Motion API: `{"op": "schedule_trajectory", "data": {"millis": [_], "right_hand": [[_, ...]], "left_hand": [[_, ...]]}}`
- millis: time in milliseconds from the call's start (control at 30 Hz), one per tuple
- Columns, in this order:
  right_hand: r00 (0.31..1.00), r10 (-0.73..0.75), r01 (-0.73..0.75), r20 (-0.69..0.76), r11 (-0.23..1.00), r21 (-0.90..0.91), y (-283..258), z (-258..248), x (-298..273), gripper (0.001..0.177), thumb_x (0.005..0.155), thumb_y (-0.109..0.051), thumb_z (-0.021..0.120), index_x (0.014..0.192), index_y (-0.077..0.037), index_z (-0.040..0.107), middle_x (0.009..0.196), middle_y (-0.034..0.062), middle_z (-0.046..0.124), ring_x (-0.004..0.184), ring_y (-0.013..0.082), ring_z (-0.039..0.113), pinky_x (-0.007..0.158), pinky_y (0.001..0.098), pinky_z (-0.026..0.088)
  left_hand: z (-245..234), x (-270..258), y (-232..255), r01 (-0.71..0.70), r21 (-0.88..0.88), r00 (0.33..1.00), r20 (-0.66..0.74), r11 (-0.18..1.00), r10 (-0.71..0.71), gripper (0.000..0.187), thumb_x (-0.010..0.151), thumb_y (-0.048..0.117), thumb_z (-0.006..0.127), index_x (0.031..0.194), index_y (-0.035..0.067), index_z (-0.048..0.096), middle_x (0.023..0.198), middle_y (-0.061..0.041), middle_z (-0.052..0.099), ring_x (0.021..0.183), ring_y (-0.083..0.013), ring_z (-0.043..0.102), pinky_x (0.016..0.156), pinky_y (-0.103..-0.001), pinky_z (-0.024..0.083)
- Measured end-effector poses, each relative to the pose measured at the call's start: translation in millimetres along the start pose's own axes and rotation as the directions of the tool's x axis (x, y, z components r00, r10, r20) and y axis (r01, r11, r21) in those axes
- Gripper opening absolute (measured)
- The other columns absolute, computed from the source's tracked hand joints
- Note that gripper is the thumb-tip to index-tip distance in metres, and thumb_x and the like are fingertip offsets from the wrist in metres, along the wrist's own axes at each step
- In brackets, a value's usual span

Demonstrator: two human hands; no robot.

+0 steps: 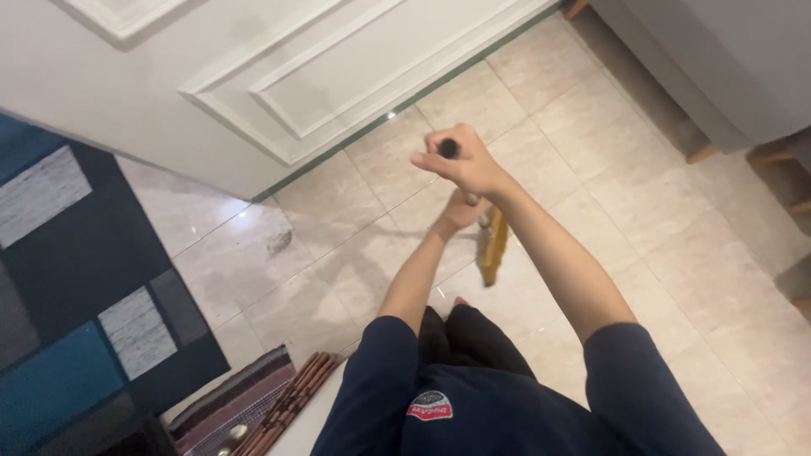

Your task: Sweeping a tiled floor and rugs using a broom and folding a small rug.

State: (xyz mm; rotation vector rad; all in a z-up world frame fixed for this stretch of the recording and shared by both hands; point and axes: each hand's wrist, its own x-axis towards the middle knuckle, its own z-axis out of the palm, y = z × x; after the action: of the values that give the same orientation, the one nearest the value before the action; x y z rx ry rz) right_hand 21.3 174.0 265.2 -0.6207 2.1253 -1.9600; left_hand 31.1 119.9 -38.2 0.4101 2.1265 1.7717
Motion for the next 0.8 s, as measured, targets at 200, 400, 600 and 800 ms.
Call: {"op": "schedule_trajectory", "data": {"millis": [200, 400, 600, 800], "right_hand": [[0.989, -0.124, 0.110, 0.083, 0.983, 0.149, -2, 75, 86, 0.048, 0.096, -0.019, 0.075, 0.060, -0.011, 0.044, 0.055, -0.0088, 0.041, 0.052, 0.0032, 0.036, 0.048, 0.0248, 0.027], [0.959, -0.248, 0.187, 0.141, 0.919, 0.346, 3, 105, 122, 0.043, 0.096, -0.007, 0.073, 0.066, -0.010, 0.043, 0.063, -0.0048, 0.042, 0.059, 0.0056, 0.036, 0.053, 0.0262, 0.028], [0.982, -0.173, 0.110, 0.073, 0.847, 0.521, 28, 68, 130, 0.042, 0.090, 0.005, 0.064, 0.063, -0.009, 0.034, 0.059, -0.0015, 0.039, 0.051, 0.0092, 0.038, 0.047, 0.0286, 0.027], [0.968, -0.234, 0.234, -0.085, 0.734, 0.638, 4, -14, 157, 0.039, 0.089, 0.005, 0.058, 0.063, -0.010, 0.032, 0.053, 0.0004, 0.033, 0.045, 0.0112, 0.028, 0.045, 0.0308, 0.021]], "left_hand": [[-148, -38, 19, -0.210, -0.026, 0.958, -0.205, 0.977, 0.200, 0.016, 0.092, 0.015, 0.068, 0.087, 0.000, 0.068, 0.071, -0.006, 0.069, 0.068, -0.0098, 0.064, 0.057, -0.032, 0.049], [-242, -58, 17, 0.191, 0.338, 0.932, -0.357, 0.922, -0.062, 0.035, 0.096, 0.032, 0.067, 0.094, -0.002, 0.064, 0.074, -0.023, 0.067, 0.072, -0.0347, 0.067, 0.063, -0.044, 0.047], [-279, -55, 40, 0.344, 0.427, 0.878, -0.461, 0.837, -0.126, 0.022, 0.085, 0.028, 0.066, 0.086, 0.007, 0.073, 0.080, -0.021, 0.070, 0.073, -0.0422, 0.064, 0.059, -0.047, 0.047], [-273, 7, 67, 0.073, 0.410, 0.917, -0.387, 0.909, 0.101, 0.020, 0.085, 0.020, 0.066, 0.076, 0.002, 0.066, 0.072, -0.024, 0.060, 0.062, -0.0380, 0.060, 0.060, -0.043, 0.046]]}}
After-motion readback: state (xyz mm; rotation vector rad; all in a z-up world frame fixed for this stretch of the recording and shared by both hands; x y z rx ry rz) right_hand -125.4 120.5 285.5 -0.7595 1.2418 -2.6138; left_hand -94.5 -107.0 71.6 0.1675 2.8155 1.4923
